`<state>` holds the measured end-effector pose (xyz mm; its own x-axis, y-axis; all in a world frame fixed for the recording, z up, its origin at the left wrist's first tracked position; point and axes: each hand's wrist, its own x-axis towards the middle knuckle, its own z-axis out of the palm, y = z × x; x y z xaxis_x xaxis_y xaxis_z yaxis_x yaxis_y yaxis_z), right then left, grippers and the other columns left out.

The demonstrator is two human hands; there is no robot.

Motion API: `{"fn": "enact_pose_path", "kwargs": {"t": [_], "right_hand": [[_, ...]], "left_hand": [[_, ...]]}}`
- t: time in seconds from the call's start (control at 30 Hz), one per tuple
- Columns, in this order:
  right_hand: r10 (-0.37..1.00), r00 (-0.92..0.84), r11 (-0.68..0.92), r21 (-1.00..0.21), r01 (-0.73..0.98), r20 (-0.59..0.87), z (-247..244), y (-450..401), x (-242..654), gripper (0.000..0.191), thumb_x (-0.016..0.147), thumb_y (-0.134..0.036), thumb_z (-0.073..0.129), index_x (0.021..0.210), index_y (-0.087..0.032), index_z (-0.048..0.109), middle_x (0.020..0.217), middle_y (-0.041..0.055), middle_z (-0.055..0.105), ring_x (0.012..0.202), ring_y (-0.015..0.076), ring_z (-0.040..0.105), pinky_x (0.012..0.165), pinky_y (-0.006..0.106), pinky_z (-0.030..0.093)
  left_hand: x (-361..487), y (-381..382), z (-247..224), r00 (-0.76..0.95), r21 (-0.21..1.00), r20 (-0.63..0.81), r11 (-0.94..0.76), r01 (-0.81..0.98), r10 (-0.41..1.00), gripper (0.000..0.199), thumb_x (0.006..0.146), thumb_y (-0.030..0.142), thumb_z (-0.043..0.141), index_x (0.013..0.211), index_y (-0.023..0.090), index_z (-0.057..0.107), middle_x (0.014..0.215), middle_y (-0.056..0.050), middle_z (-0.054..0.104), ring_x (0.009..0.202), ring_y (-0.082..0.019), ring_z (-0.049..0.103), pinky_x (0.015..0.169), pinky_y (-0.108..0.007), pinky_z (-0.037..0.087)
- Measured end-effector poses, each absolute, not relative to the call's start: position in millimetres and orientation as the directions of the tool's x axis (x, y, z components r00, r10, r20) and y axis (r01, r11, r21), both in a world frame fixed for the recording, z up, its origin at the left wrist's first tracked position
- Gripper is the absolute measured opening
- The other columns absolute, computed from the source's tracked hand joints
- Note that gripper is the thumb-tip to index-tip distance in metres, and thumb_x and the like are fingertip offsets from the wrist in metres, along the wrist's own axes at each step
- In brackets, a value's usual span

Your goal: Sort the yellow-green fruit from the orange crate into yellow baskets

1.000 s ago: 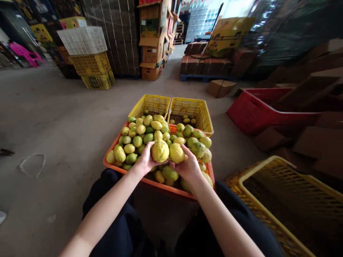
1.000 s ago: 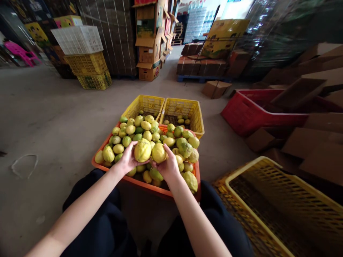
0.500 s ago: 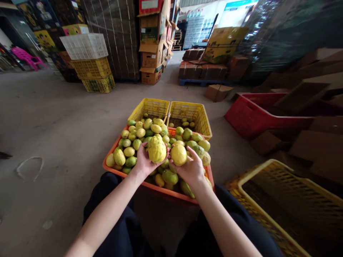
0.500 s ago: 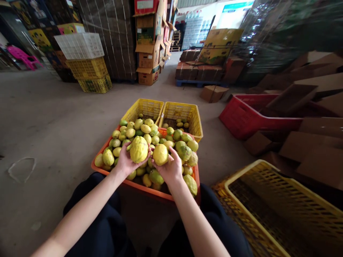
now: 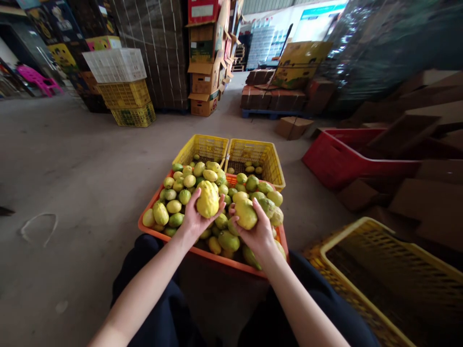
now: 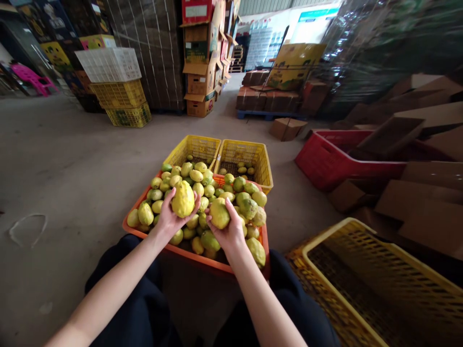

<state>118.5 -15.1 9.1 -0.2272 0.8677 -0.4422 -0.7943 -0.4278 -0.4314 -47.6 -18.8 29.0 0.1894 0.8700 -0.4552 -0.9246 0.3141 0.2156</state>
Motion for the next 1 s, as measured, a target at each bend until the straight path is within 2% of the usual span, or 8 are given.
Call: {"fn": "enact_pose_path", "kwargs": {"t": [0.13, 0.27, 0.33, 0.57, 0.7, 0.8, 0.9, 1.0], "right_hand": [[0.900, -0.247, -0.416, -0.535, -0.735, -0.359, 10, -16, 120, 0.021, 0.083, -0.041, 0.069, 0.095, -0.023, 0.072, 0.095, 0.0116, 0.079, 0.072, 0.0243, 0.072, 0.053, 0.033, 0.062], [0.908, -0.218, -0.385, -0.510, -0.769, -0.357, 17, -16, 124, 0.018, 0.082, -0.031, 0.066, 0.097, -0.021, 0.071, 0.099, 0.0118, 0.081, 0.078, 0.0241, 0.076, 0.062, 0.034, 0.065], [0.913, -0.201, -0.365, -0.495, -0.788, -0.354, 21, -15, 125, 0.017, 0.083, -0.029, 0.069, 0.098, -0.020, 0.070, 0.098, 0.0114, 0.081, 0.080, 0.0249, 0.077, 0.064, 0.034, 0.066], [0.911, -0.181, -0.344, -0.440, -0.830, -0.370, 13, -14, 120, 0.016, 0.084, -0.028, 0.078, 0.096, -0.023, 0.068, 0.087, 0.0031, 0.077, 0.072, 0.0199, 0.074, 0.053, 0.026, 0.063], [0.896, -0.258, -0.401, -0.410, -0.819, -0.361, 7, -15, 119, 0.020, 0.083, -0.027, 0.080, 0.098, -0.023, 0.068, 0.087, 0.0040, 0.077, 0.074, 0.0206, 0.075, 0.054, 0.026, 0.064], [0.884, -0.279, -0.424, -0.391, -0.817, -0.375, 9, -15, 121, 0.022, 0.084, -0.035, 0.077, 0.101, -0.022, 0.069, 0.091, 0.0097, 0.080, 0.072, 0.0231, 0.076, 0.055, 0.030, 0.065], [0.892, -0.278, -0.414, -0.395, -0.820, -0.357, 9, -14, 125, 0.021, 0.081, -0.030, 0.072, 0.100, -0.022, 0.070, 0.095, 0.0122, 0.081, 0.076, 0.0258, 0.077, 0.062, 0.036, 0.067], [0.912, -0.262, -0.378, -0.396, -0.837, -0.316, 7, -12, 129, 0.022, 0.076, -0.023, 0.071, 0.097, -0.022, 0.069, 0.099, 0.0123, 0.082, 0.084, 0.0284, 0.078, 0.071, 0.041, 0.069]], "left_hand": [[-48, -19, 29, 0.255, 0.219, -0.414, 0.367, -0.904, 0.874, 0.055, 0.104, 0.049, 0.050, 0.144, 0.013, 0.059, 0.110, -0.013, 0.077, 0.091, -0.024, 0.077, 0.076, -0.036, 0.067], [-50, -17, 30, 0.219, 0.258, -0.411, 0.344, -0.903, 0.885, 0.052, 0.107, 0.042, 0.038, 0.146, 0.014, 0.058, 0.113, -0.016, 0.077, 0.097, -0.027, 0.078, 0.076, -0.039, 0.068], [-50, -15, 31, 0.215, 0.260, -0.417, 0.342, -0.903, 0.883, 0.052, 0.108, 0.041, 0.039, 0.148, 0.015, 0.057, 0.115, -0.016, 0.076, 0.098, -0.026, 0.077, 0.075, -0.036, 0.067], [-50, -18, 33, 0.221, 0.181, -0.448, 0.330, -0.926, 0.866, 0.049, 0.105, 0.048, 0.050, 0.140, 0.015, 0.061, 0.094, -0.010, 0.073, 0.082, -0.020, 0.075, 0.065, -0.025, 0.065], [-49, -21, 32, 0.210, 0.223, -0.416, 0.323, -0.920, 0.885, 0.050, 0.104, 0.041, 0.050, 0.146, 0.015, 0.056, 0.106, -0.012, 0.076, 0.093, -0.023, 0.078, 0.083, -0.035, 0.067], [-49, -20, 28, 0.226, 0.265, -0.389, 0.343, -0.901, 0.893, 0.057, 0.103, 0.047, 0.050, 0.148, 0.011, 0.055, 0.116, -0.017, 0.077, 0.105, -0.029, 0.077, 0.096, -0.046, 0.064], [-49, -17, 25, 0.213, 0.295, -0.385, 0.339, -0.894, 0.898, 0.055, 0.105, 0.046, 0.044, 0.146, 0.011, 0.057, 0.116, -0.018, 0.077, 0.111, -0.034, 0.076, 0.099, -0.054, 0.062], [-47, -15, 25, 0.205, 0.310, -0.393, 0.339, -0.888, 0.896, 0.048, 0.107, 0.037, 0.041, 0.146, 0.015, 0.058, 0.117, -0.016, 0.077, 0.112, -0.033, 0.076, 0.099, -0.053, 0.062]]}}
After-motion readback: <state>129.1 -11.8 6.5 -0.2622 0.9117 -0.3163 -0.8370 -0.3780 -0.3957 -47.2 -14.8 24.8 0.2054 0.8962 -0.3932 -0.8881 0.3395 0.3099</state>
